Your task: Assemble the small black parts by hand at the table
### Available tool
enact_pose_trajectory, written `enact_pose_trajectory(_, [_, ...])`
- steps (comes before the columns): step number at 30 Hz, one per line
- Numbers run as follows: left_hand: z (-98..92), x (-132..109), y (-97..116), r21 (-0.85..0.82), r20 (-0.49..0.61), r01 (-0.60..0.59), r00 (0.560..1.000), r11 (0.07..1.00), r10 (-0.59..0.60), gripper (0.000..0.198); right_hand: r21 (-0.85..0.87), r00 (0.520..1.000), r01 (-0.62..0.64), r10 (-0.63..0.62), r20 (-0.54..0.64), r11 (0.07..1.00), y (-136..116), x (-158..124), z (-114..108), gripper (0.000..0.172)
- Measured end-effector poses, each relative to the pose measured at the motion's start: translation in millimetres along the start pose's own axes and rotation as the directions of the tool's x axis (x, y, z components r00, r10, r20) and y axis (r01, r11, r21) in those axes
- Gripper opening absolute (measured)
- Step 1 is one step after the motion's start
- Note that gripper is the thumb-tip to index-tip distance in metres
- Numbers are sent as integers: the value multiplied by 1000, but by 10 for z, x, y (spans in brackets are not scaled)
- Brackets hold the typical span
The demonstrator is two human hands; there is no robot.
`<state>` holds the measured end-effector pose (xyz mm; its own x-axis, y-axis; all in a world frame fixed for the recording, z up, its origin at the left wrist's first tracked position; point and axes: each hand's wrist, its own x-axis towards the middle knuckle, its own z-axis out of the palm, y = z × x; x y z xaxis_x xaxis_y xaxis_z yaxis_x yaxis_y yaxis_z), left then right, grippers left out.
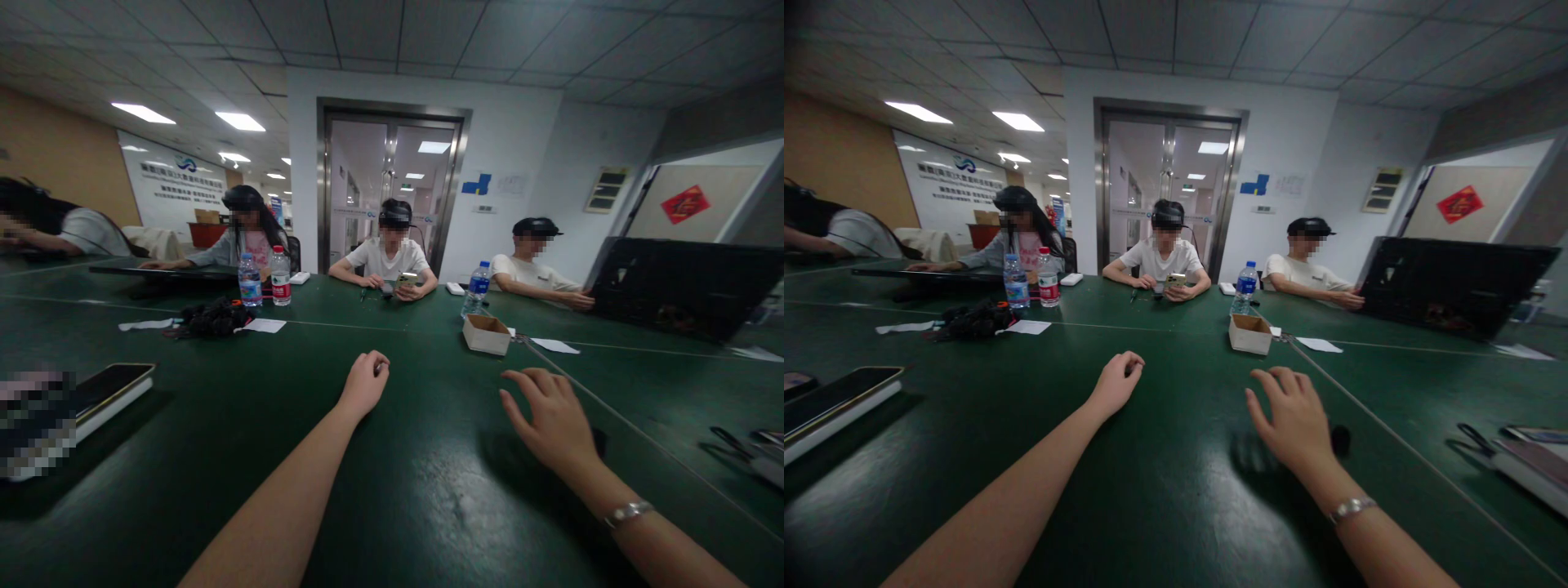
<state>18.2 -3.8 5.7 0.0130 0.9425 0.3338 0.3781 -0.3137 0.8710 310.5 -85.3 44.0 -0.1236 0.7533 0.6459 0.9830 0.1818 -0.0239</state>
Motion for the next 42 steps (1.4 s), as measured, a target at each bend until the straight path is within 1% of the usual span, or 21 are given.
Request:
enact_pose_trajectory(1, [11, 25, 5, -84, -17, 61, 998, 995, -62, 18, 143, 998, 0, -9, 66, 990, -181, 36, 72, 32])
enact_pose_trajectory(2, [25, 50, 10, -162, -24, 116, 992, 980, -122, 20, 296, 988, -37, -9, 152, 954, -378, 76, 162, 27])
enact_pose_trajectory(3, [41, 72, 17, -230, -29, 162, 984, 960, -173, 21, 442, 965, -110, -11, 262, 890, -584, 120, 266, 23])
enact_pose_trajectory(4, [59, 91, 24, -291, -43, 193, 976, 937, -214, 21, 552, 932, -214, -1, 363, 806, -792, 170, 380, 21])
enact_pose_trajectory(5, [76, 106, 32, -346, -65, 207, 968, 915, -243, 19, 629, 905, -304, 10, 426, 716, -997, 224, 497, 17])
enact_pose_trajectory(7, [102, 126, 48, -440, -132, 192, 952, 877, -275, 15, 742, 881, -405, 12, 472, 534, -1362, 345, 720, 11])
enact_pose_trajectory(8, [108, 131, 54, -477, -169, 175, 943, 861, -286, 13, 777, 869, -444, 3, 494, 446, -1512, 406, 816, 11])
enact_pose_trajectory(9, [108, 136, 56, -509, -199, 158, 935, 846, -295, 11, 796, 857, -488, 23, 515, 360, -1634, 464, 898, 11])
enact_pose_trajectory(11, [99, 145, 48, -563, -241, 132, 918, 816, -315, 11, 810, 834, -545, 47, 549, 216, -1790, 558, 1019, 15])
enact_pose_trajectory(13, [91, 155, 25, -617, -251, 120, 907, 778, -339, 12, 820, 830, -557, 53, 555, 131, -1837, 609, 1092, 20])
enact_pose_trajectory(15, [97, 164, -7, -666, -221, 123, 909, 735, -352, 12, 840, 848, -530, 51, 528, 112, -1797, 620, 1134, 23])
enact_pose_trajectory(16, [106, 168, -23, -685, -199, 123, 916, 718, -347, 12, 852, 863, -505, 53, 503, 134, -1756, 615, 1149, 24])
enact_pose_trajectory(19, [127, 176, -73, -722, -137, 107, 946, 683, -293, 14, 873, 910, -413, 76, 408, 260, -1604, 592, 1180, 23])
enact_pose_trajectory(21, [122, 178, -103, -750, -89, 115, 958, 651, -271, 19, 866, 918, -396, 101, 384, 306, -1518, 583, 1197, 23])
enact_pose_trajectory(22, [112, 177, -115, -763, -61, 129, 961, 633, -269, 22, 863, 915, -404, 113, 388, 304, -1488, 581, 1204, 23])
enact_pose_trajectory(24, [84, 172, -130, -777, -16, 155, 964, 609, -266, 28, 859, 904, -428, 130, 408, 280, -1454, 581, 1214, 24])
enact_pose_trajectory(27, [45, 157, -133, -755, 12, 166, 971, 635, -239, 33, 874, 903, -428, 151, 403, 229, -1441, 582, 1208, 25])
enact_pose_trajectory(30, [34, 148, -136, -726, 14, 160, 976, 669, -217, 36, 884, 892, -444, 163, 422, 148, -1435, 586, 1182, 28])
enact_pose_trajectory(35, [52, 164, -174, -701, -1, 135, 982, 700, -191, 38, 864, 855, -503, 148, 496, 8, -1422, 599, 1160, 35])
enact_pose_trajectory(37, [58, 170, -183, -707, -12, 125, 982, 696, -189, 37, 864, 854, -504, 142, 501, -15, -1418, 602, 1165, 35])
enact_pose_trajectory(42, [62, 174, -181, -681, -27, 109, 984, 724, -174, 35, 875, 865, -485, 140, 481, -12, -1408, 602, 1166, 39])
